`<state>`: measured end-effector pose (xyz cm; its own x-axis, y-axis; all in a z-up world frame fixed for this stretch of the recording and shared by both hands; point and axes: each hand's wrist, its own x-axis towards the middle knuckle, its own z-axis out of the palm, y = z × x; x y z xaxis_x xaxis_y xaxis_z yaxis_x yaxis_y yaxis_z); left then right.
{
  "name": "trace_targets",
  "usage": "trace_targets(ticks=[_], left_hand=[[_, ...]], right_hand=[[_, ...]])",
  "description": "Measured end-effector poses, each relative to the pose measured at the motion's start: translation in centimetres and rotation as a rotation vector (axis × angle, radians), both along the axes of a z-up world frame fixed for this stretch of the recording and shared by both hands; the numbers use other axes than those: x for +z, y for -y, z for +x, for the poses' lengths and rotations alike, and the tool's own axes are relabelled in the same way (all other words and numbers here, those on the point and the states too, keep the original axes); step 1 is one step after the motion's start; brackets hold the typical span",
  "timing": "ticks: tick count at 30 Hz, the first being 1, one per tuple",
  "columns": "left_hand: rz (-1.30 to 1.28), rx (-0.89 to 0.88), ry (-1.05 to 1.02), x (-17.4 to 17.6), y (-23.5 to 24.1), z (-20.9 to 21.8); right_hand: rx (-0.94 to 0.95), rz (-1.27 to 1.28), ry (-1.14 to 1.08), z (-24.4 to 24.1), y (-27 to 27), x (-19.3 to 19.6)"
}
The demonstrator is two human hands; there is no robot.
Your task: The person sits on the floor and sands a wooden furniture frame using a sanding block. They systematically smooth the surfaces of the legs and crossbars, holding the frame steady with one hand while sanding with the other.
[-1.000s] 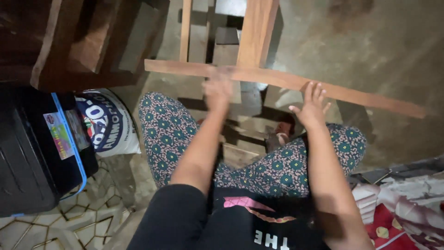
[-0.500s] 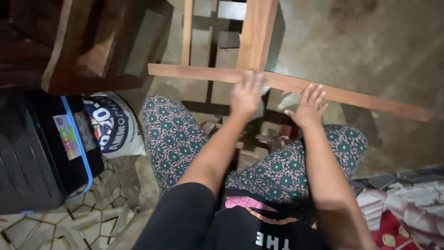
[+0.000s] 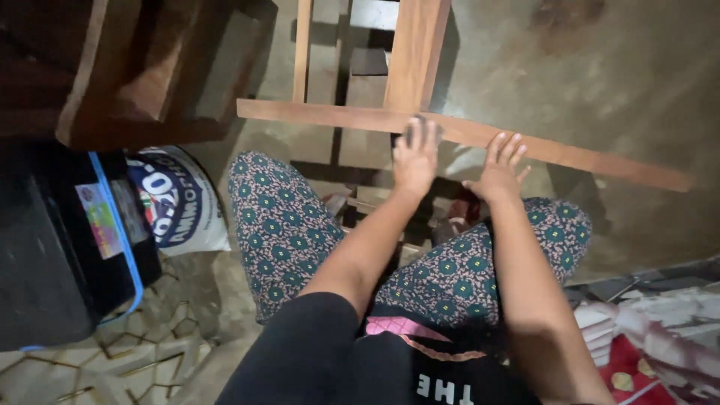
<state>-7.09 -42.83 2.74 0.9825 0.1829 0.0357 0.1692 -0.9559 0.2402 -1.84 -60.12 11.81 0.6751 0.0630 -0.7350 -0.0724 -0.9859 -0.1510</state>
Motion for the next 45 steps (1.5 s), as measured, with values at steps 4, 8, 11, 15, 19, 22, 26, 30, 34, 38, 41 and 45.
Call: trace_targets(ticks=[4,8,11,15,19,22,26,30,34,38,41,45], left_hand=[[0.035,-0.194,-0.054,-0.1,-6.5,-0.9],[-0.320,0.715,-0.172,-1.3,-16.9,-2.0],[-0.062,0.845,-0.202,-5.1,-24.0,-0.6],[-0.321,0.936,-0.137,-8.1,-18.8,-0.8],[-0.220,0.558,-0.091,-3.2,-7.5,-1.5],[-0.051,-0.042,-0.040,-1.2,-6.8,-1.7],[-0.230,0.397,-0.071,-2.8,-18.5,-0.9],[-0.130,0.813,-0.336,-2.3,-31.0,-1.2],[0.076,0.734,-0.318,-6.3,-24.0,-0.6],[0.071,0.249,-0.227,-5.9,-12.0,-2.9],[-0.126,0.160,-0.022,2.3,-10.4,-0.4],[-0.515,0.892,-0.178,6.5,-22.0,2.2]], right_hand=[[0.015,0.024,0.014,-0.2,-0.2,1.8],[-0.014,0.048,0.071,-0.7,-0.1,0.6],[-0.049,0.096,0.186,-0.1,-0.3,0.5],[-0.044,0.236,0.370,0.8,-3.0,2.7],[0.095,0.209,0.357,2.8,-6.2,1.7],[0.093,0.178,0.270,3.5,-7.2,-0.6],[0.194,0.055,0.208,3.9,-6.1,-5.7],[0.229,-0.043,0.142,4.8,-5.6,-9.1],[0.214,-0.054,0.112,5.3,-5.0,-11.0],[0.226,-0.075,0.068,5.1,-5.4,-10.9],[0.229,-0.078,0.080,5.7,-4.8,-11.2],[0.193,-0.051,0.081,5.3,-5.4,-10.0]])
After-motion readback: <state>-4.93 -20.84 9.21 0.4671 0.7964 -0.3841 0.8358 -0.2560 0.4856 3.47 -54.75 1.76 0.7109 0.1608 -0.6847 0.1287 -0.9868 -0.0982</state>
